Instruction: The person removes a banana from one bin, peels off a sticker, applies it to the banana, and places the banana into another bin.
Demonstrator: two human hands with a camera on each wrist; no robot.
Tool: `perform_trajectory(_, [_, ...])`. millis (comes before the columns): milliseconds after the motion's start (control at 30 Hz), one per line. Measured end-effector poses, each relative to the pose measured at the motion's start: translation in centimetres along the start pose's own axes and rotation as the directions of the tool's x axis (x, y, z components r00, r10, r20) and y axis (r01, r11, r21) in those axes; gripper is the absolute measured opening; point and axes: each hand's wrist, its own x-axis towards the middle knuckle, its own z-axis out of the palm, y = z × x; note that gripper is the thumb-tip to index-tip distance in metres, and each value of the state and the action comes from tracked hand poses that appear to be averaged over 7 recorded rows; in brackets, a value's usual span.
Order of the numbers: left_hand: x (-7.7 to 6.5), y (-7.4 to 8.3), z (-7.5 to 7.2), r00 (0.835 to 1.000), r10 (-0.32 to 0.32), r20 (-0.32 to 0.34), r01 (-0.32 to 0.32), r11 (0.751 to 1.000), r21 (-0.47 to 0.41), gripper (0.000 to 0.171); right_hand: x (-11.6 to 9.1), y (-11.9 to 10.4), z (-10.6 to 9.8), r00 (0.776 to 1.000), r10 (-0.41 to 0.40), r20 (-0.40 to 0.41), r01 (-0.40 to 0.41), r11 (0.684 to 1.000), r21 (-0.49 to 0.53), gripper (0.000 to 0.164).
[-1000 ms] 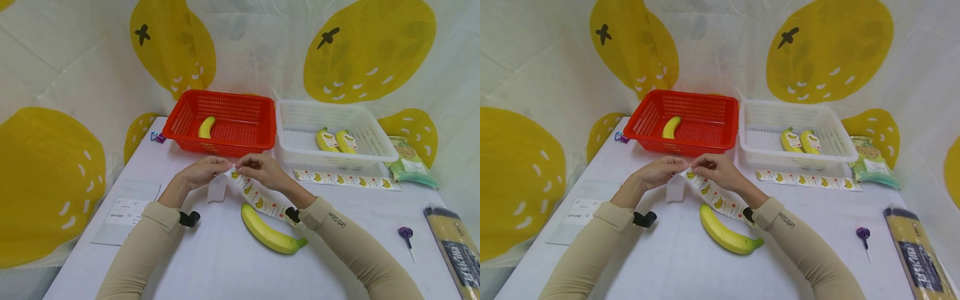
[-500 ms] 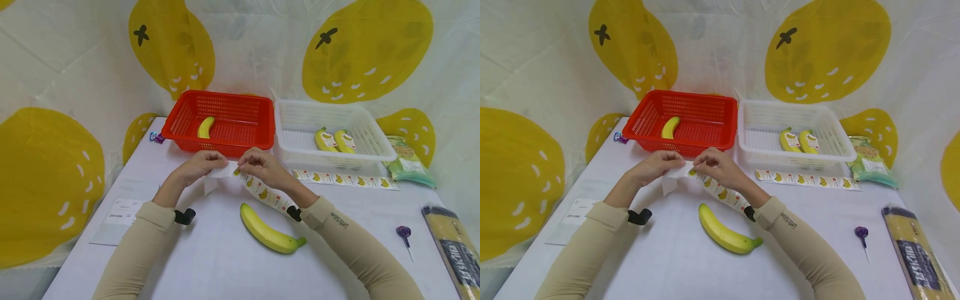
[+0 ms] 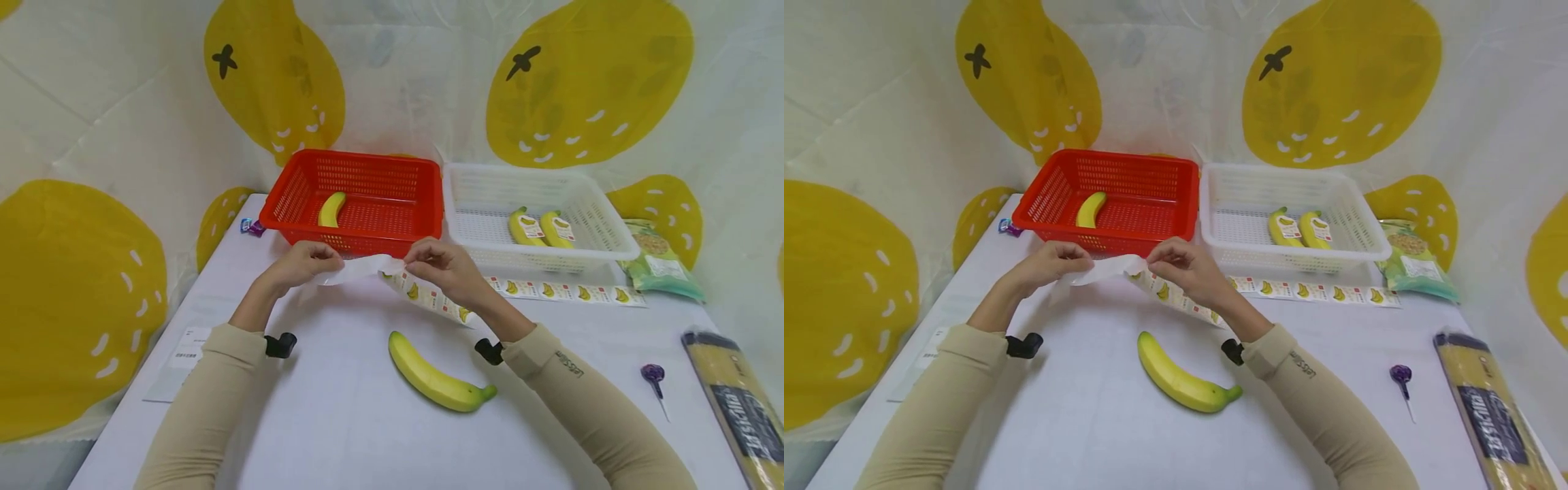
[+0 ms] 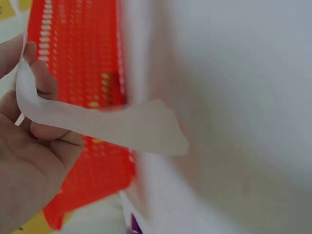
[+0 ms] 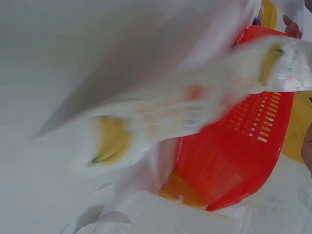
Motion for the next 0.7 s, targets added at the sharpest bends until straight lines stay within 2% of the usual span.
perform_trajectory(167, [0.1,-1.1,-0.5,0.999,-0.002,-0.033,0.002,1.000,-0.011,0.031,-0.5,0.2,-0.3,0.999,0.043,-0.031,-0.041,0.998,0.056,0.011])
perform_trajectory(400, [-0.2,-1.0,-0.3,1.000,0.016,-0.026,-0.017,0.999,-0.032,0.030,-0.7,0.3,-0.3,0.993,0.100,-0.054,-0.095,0.991,0.091,0.013])
perform_trajectory(533, [-0.3,-0.8,0.3,0.998,0.018,-0.062,-0.018,1.000,0.002,0.029,-0.3,0.4,0.2,0.993,0.085,-0.076,-0.079,0.994,0.069,0.014])
perform_trajectory(633, [-0.6,-0.2,1.5,0.986,0.091,-0.141,-0.083,0.995,0.061,0.028,0.3,0.4,0.6,0.996,0.043,-0.080,-0.041,0.999,0.027,0.014])
perform_trajectory(700, [-0.9,0.5,2.6,0.965,0.172,-0.196,-0.155,0.983,0.099,0.027,0.6,0.4,0.9,0.997,0.017,-0.075,-0.017,1.000,0.000,0.013])
